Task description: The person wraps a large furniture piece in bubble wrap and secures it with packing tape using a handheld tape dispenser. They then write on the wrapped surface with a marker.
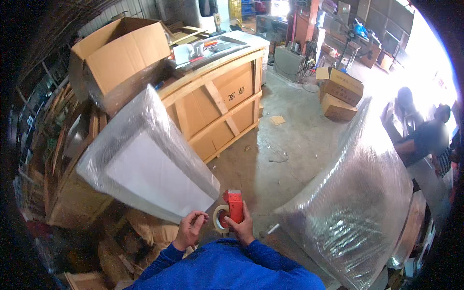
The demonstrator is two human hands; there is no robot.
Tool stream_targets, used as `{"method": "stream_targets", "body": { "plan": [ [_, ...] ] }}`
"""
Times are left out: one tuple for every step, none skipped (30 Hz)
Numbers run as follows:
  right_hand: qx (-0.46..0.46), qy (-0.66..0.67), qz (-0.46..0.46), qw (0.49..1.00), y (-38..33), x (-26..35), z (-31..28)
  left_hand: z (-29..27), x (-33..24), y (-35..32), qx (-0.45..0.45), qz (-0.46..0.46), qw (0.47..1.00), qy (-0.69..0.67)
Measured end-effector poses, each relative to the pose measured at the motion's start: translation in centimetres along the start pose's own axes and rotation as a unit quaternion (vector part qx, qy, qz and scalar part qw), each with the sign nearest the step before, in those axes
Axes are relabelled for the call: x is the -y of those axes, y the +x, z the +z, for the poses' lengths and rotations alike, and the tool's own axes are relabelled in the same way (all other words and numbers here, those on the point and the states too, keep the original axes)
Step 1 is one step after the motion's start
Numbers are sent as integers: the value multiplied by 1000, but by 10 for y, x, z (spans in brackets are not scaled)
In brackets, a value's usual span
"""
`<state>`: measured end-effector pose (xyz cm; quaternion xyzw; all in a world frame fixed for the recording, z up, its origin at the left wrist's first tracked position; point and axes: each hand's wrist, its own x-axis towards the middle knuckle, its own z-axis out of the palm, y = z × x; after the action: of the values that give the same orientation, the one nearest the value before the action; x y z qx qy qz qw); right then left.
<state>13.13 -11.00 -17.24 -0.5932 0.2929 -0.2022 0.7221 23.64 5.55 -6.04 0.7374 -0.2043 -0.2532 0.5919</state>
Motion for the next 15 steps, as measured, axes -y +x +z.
{"method": "stream_targets", "body": {
  "plan": [
    [-8,14,4,1000,17,20,5,-11,-11,27,-2,24,999,31],
    [-17,35,-1,999,32,36,8,-19,-18,55,-3,50,997,51],
    [-35,23,-5,999,48,48,9,-28,-23,82,-3,76,994,72],
    [-48,11,-8,999,62,55,11,-38,-22,109,-5,84,993,80],
    [-67,2,-10,998,77,56,11,-43,-19,136,9,69,995,69],
    [-92,-17,-37,995,93,46,8,-47,-16,163,23,53,997,58],
    [-122,-26,-33,992,110,47,9,-50,-12,189,37,35,998,47],
    [-151,-34,-28,988,126,50,12,-52,-10,215,47,32,997,51],
    [-180,-41,-23,983,144,52,15,-53,-5,238,59,21,996,56],
    [-205,-88,-39,974,166,51,18,-55,4,261,71,12,996,60],
    [-230,-136,-53,962,188,52,20,-57,10,286,82,2,995,64],
    [-241,-173,-80,952,215,56,22,-59,12,311,99,-28,992,79],
    [-257,-216,-109,936,243,62,22,-59,12,340,110,15,990,84],
    [-265,-232,-100,931,273,69,23,-61,8,370,118,57,987,89],
    [-259,-246,-105,928,304,76,23,-64,7,400,121,97,983,94]
  ]
}}
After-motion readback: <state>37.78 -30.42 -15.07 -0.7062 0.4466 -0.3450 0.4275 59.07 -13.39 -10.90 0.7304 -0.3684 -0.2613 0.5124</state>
